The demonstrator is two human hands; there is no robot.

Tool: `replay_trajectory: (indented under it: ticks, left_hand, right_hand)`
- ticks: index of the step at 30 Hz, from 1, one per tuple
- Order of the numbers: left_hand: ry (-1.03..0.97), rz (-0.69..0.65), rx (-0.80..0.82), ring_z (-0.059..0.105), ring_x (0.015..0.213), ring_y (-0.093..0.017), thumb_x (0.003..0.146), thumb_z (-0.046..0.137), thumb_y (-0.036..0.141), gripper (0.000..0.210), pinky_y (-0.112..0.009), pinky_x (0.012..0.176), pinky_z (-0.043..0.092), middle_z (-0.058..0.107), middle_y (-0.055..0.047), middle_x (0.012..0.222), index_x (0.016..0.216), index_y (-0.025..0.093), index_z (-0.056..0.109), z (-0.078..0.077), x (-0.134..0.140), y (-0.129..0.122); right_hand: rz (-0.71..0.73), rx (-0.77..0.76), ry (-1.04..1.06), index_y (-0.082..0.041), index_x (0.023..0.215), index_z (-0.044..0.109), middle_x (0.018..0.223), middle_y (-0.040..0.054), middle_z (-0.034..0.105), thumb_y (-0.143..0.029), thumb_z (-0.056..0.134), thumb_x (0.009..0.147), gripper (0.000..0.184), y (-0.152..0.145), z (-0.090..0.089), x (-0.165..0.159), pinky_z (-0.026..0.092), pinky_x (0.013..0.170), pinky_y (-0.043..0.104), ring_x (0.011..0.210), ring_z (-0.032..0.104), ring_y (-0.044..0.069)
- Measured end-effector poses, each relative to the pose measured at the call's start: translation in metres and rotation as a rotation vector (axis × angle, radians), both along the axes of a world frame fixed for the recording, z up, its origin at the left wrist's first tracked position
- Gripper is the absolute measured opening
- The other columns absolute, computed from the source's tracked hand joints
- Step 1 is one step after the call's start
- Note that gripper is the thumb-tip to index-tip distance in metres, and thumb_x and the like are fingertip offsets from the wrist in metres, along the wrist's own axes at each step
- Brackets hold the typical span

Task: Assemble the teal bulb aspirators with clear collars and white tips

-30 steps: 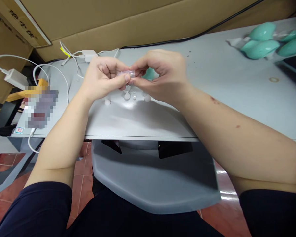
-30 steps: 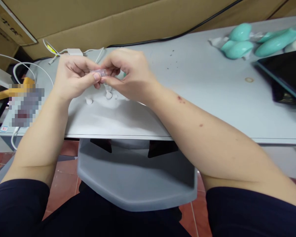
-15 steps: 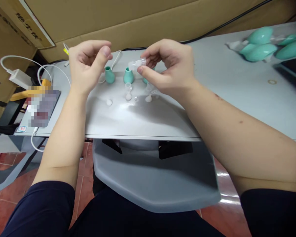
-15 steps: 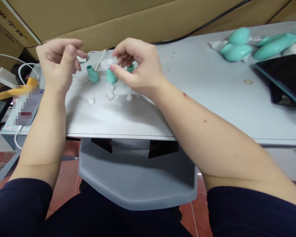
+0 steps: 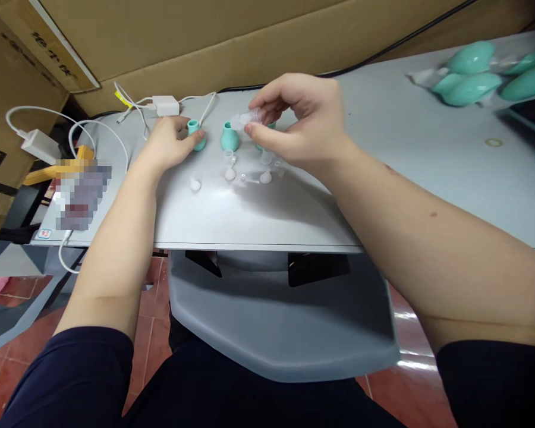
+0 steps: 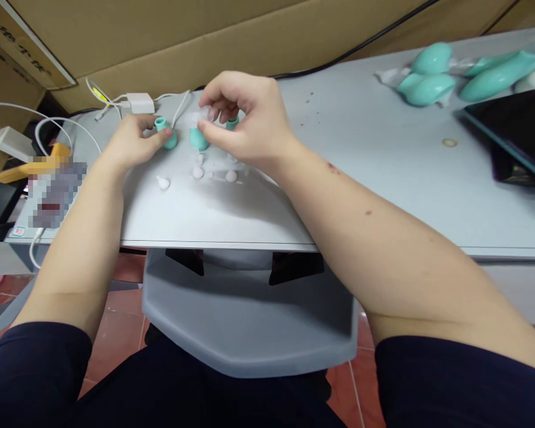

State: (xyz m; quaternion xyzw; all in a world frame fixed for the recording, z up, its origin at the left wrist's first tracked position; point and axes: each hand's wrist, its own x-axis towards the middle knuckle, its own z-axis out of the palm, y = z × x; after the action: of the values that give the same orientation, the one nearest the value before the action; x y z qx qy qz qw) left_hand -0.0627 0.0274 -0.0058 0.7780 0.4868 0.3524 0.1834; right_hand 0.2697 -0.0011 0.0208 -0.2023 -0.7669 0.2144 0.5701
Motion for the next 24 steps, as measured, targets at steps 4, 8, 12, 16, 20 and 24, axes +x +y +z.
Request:
replay_trajectory:
  ticks: [4, 8, 12, 16, 20, 24]
  left_hand:
    - [0.04, 0.148, 0.039, 0.051, 0.074, -0.02, 0.095, 0.083, 0.065, 0.038, -0.04, 0.073, 0.044, 0.069, 0.002, 0.077, 0.089, 0.029, 0.073, 0.014, 0.024, -0.012]
    - [0.001, 0.057, 0.152, 0.056, 0.091, -0.016, 0.1, 0.062, 0.1, 0.074, -0.038, 0.085, 0.053, 0.077, 0.004, 0.105, 0.125, 0.031, 0.071, 0.028, 0.041, -0.03]
    - [-0.101, -0.036, 0.117, 0.063, 0.088, -0.019, 0.1, 0.051, 0.104, 0.072, -0.043, 0.078, 0.055, 0.073, 0.003, 0.102, 0.129, 0.041, 0.067, 0.028, 0.046, -0.037]
    - [-0.202, -0.088, 0.149, 0.063, 0.078, -0.029, 0.096, 0.065, 0.086, 0.049, -0.05, 0.075, 0.053, 0.073, -0.004, 0.1, 0.115, 0.041, 0.07, 0.025, 0.054, -0.039]
    - [-0.168, -0.145, 0.116, 0.065, 0.084, -0.031, 0.1, 0.063, 0.072, 0.039, -0.049, 0.086, 0.057, 0.07, -0.006, 0.091, 0.105, 0.034, 0.066, 0.035, 0.064, -0.054]
    - [-0.066, -0.156, 0.109, 0.068, 0.09, -0.029, 0.102, 0.067, 0.064, 0.035, -0.046, 0.094, 0.058, 0.072, -0.007, 0.093, 0.101, 0.029, 0.068, 0.046, 0.076, -0.073]
  right_hand:
    - [-0.013, -0.025, -0.007, -0.037, 0.093, 0.077, 0.088, 0.002, 0.074, -0.062, 0.088, 0.095, 0.028, -0.005, 0.004, 0.001, 0.06, 0.08, 0.05, 0.078, 0.066, 0.029]
    - [0.011, -0.041, 0.022, -0.035, 0.093, 0.075, 0.085, 0.0021, 0.072, -0.07, 0.088, 0.094, 0.037, -0.004, 0.003, -0.002, 0.057, 0.075, 0.047, 0.075, 0.064, 0.027]
    - [0.06, -0.109, 0.031, -0.034, 0.097, 0.074, 0.09, 0.0037, 0.073, -0.087, 0.085, 0.094, 0.054, -0.001, -0.001, -0.006, 0.058, 0.081, 0.049, 0.081, 0.065, 0.028]
    - [0.065, -0.107, 0.098, -0.035, 0.093, 0.074, 0.086, 0.0042, 0.075, -0.103, 0.081, 0.083, 0.069, 0.001, -0.004, -0.009, 0.056, 0.071, 0.049, 0.074, 0.064, 0.028]
    - [0.134, -0.157, 0.106, -0.038, 0.099, 0.078, 0.092, 0.0022, 0.08, -0.094, 0.088, 0.086, 0.058, 0.002, -0.005, -0.011, 0.06, 0.072, 0.049, 0.077, 0.07, 0.029]
    - [0.146, -0.149, 0.158, -0.034, 0.097, 0.076, 0.088, 0.0044, 0.08, -0.104, 0.081, 0.082, 0.072, 0.007, -0.01, -0.015, 0.06, 0.068, 0.046, 0.073, 0.068, 0.026]
